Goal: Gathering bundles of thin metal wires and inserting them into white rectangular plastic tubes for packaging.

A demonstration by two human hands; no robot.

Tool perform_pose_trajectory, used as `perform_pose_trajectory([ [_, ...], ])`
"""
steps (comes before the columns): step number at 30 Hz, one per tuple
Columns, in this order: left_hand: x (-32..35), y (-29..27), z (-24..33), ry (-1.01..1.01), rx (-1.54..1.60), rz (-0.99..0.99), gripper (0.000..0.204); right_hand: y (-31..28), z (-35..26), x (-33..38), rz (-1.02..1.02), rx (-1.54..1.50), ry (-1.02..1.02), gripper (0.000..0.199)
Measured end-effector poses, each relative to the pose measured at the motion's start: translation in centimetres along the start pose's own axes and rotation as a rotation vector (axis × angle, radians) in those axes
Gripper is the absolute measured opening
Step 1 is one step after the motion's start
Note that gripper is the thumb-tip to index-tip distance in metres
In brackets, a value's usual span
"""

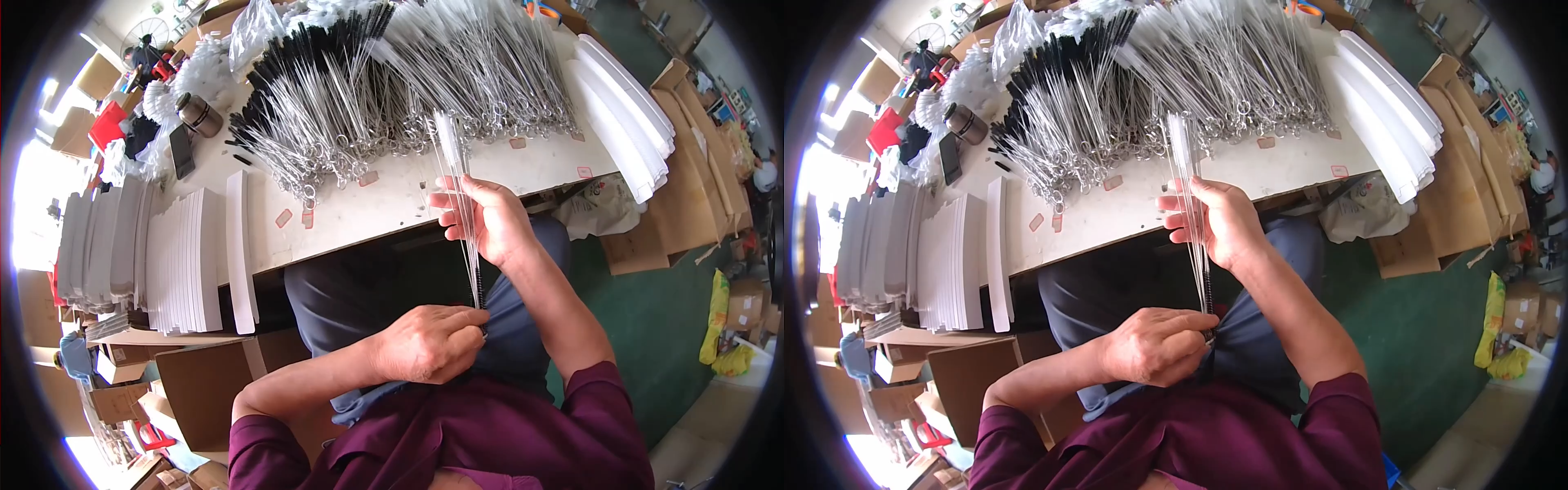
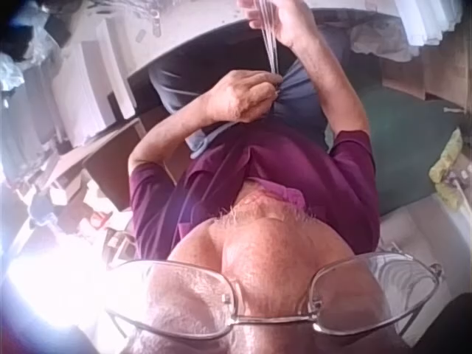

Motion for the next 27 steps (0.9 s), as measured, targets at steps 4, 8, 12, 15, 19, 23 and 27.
perform_pose_trajectory([
  [4,0.6,1.1,-0.4,-0.007,0.022,-0.004,0.019,-0.6,0.6,-0.5,-0.092,-0.067,-0.019,0.039],
  [8,0.9,1.1,-0.4,-0.054,0.01,0.023,0.017,0.1,0.7,-0.4,-0.005,0.1,-0.082,0.042],
  [12,1.9,-1.8,-2.6,-0.442,-0.025,0.137,0.017,0.7,0.9,0.6,-0.038,0.31,-0.125,0.048],
  [15,2.8,-4.1,-6.4,-0.909,0.26,0.34,0.023,1.4,1.9,1.0,-0.047,0.578,-0.208,0.048],
  [19,2.4,-5.9,-8.3,-0.963,0.459,0.422,0.033,2.4,1.9,2.0,-0.072,0.771,-0.328,0.046],
  [23,2.4,-5.7,-9.0,-0.936,0.537,0.487,0.038,3.3,2.3,2.5,-0.036,0.956,-0.394,0.04],
  [27,3.4,-4.8,-9.9,-0.978,0.764,0.634,0.035,3.2,3.1,2.3,-0.062,1.003,-0.419,0.035],
])
Point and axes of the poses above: each hand's wrist, its own x-axis away from the middle knuckle, its own y-axis out of the palm, z = x × y, the point moved 4 cm from there along -x, towards the middle knuckle, and after that the axes turned 3 degrees about -z, right-handed, at the moved point
